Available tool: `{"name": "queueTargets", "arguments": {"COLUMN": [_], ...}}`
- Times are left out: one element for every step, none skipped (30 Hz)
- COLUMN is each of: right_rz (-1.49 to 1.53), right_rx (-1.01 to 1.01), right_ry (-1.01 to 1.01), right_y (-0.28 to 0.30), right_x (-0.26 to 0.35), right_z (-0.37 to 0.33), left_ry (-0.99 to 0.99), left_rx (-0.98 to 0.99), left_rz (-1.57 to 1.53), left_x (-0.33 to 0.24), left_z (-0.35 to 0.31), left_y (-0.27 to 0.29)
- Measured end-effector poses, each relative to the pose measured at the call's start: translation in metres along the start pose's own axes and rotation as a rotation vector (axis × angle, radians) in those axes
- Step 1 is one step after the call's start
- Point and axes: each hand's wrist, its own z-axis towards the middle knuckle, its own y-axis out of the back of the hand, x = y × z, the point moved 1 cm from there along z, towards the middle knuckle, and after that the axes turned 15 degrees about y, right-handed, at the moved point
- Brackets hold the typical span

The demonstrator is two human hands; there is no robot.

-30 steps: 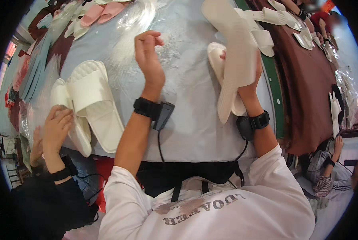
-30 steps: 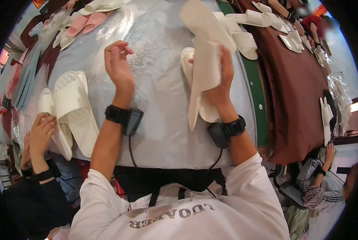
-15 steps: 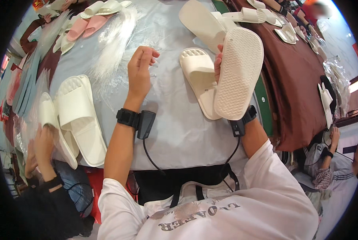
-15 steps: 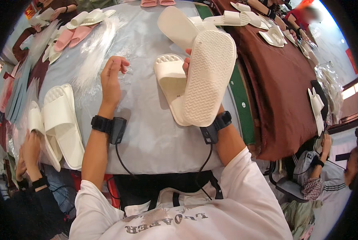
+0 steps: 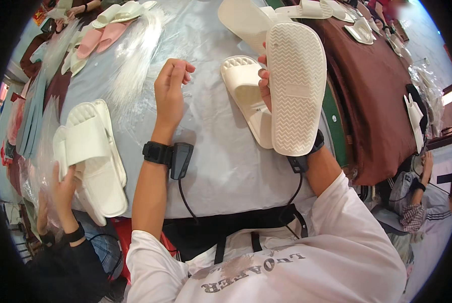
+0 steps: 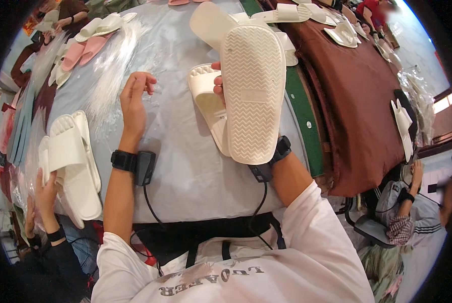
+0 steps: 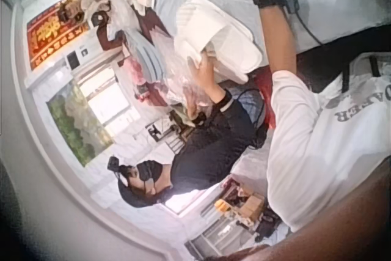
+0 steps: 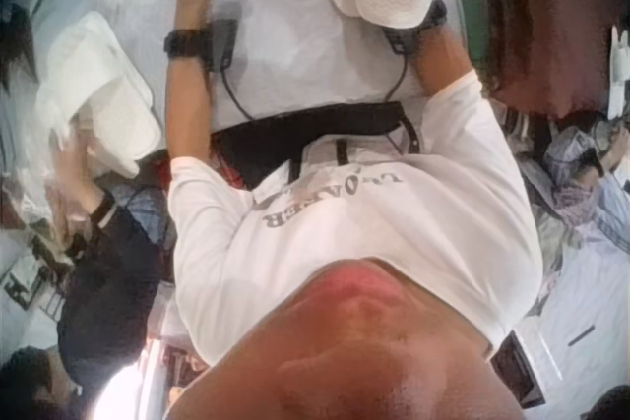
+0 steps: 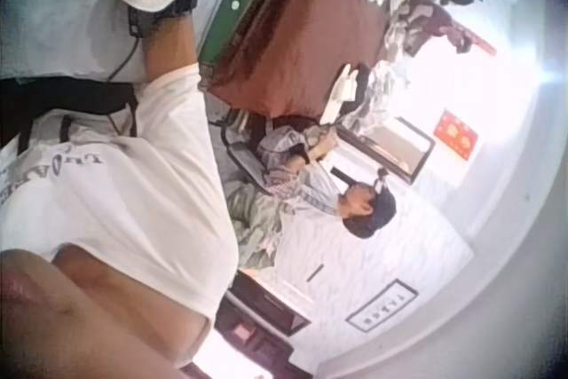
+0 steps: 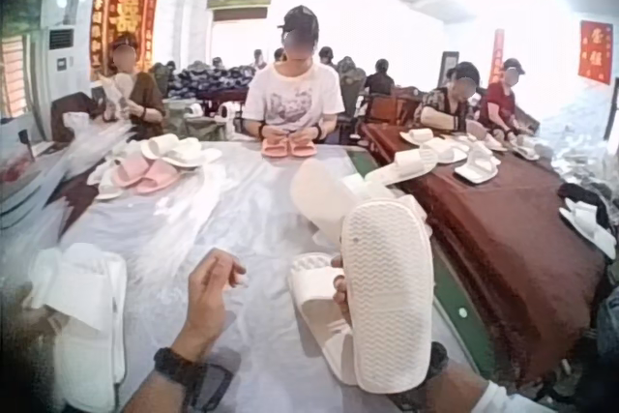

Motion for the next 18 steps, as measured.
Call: {"name": "queueTargets", "arguments": {"right_rz": [-0.332, -0.658, -0.641, -0.740, -0.838, -1.270, -1.251, -1.223, -1.193, -1.253, -1.237, -1.287, -1.338, -1.366, -1.357, -1.404, -1.452, -1.512], "right_rx": [0.115, 0.231, 0.234, 0.180, 0.128, 0.336, 0.339, 0.261, 0.187, 0.170, 0.180, 0.236, 0.293, 0.379, 0.388, 0.492, 0.594, 0.633], "right_ry": [0.063, 0.124, 0.118, 0.112, 0.112, 0.416, 0.421, 0.318, 0.213, 0.192, 0.194, 0.182, 0.171, 0.171, 0.169, 0.156, 0.147, 0.167], "right_y": [0.008, 0.007, 0.006, 0.005, 0.001, -0.003, -0.006, -0.008, -0.010, -0.014, -0.015, -0.016, -0.017, -0.023, -0.023, -0.022, -0.022, -0.022], "right_x": [0.001, -0.004, -0.008, -0.011, -0.017, -0.024, -0.028, -0.030, -0.032, -0.033, -0.033, -0.034, -0.035, -0.031, -0.031, -0.032, -0.032, -0.032], "right_z": [0.002, 0.004, 0.003, 0.002, 0.002, 0.003, 0.002, -0.001, -0.003, -0.005, -0.005, -0.006, -0.007, -0.010, -0.011, -0.011, -0.012, -0.011], "left_ry": [0.004, 0.007, 0.027, 0.045, 0.041, 0.079, 0.115, 0.135, 0.128, 0.188, 0.246, 0.254, 0.246, 0.259, 0.273, 0.272, 0.237, 0.202], "left_rx": [-0.007, -0.016, -0.055, -0.095, -0.102, -0.191, -0.279, -0.314, -0.327, -0.354, -0.380, -0.368, -0.382, -0.323, -0.265, -0.275, -0.165, -0.054], "left_rz": [-0.009, 0.004, 0.031, 0.058, 0.076, 0.020, -0.037, -0.049, -0.031, -0.061, -0.096, -0.085, -0.074, 0.026, 0.125, 0.130, 0.208, 0.286], "left_x": [-0.001, -0.001, -0.001, -0.001, 0.000, 0.003, 0.004, 0.005, 0.006, 0.009, 0.011, 0.012, 0.013, 0.013, 0.013, 0.013, 0.012, 0.011], "left_z": [0.000, -0.001, 0.000, 0.000, 0.002, 0.005, 0.007, 0.008, 0.008, 0.009, 0.010, 0.012, 0.014, 0.015, 0.014, 0.012, 0.012, 0.011], "left_y": [0.000, 0.001, -0.001, -0.003, -0.001, 0.002, 0.007, 0.015, 0.021, 0.026, 0.029, 0.033, 0.038, 0.036, 0.035, 0.037, 0.037, 0.037]}}
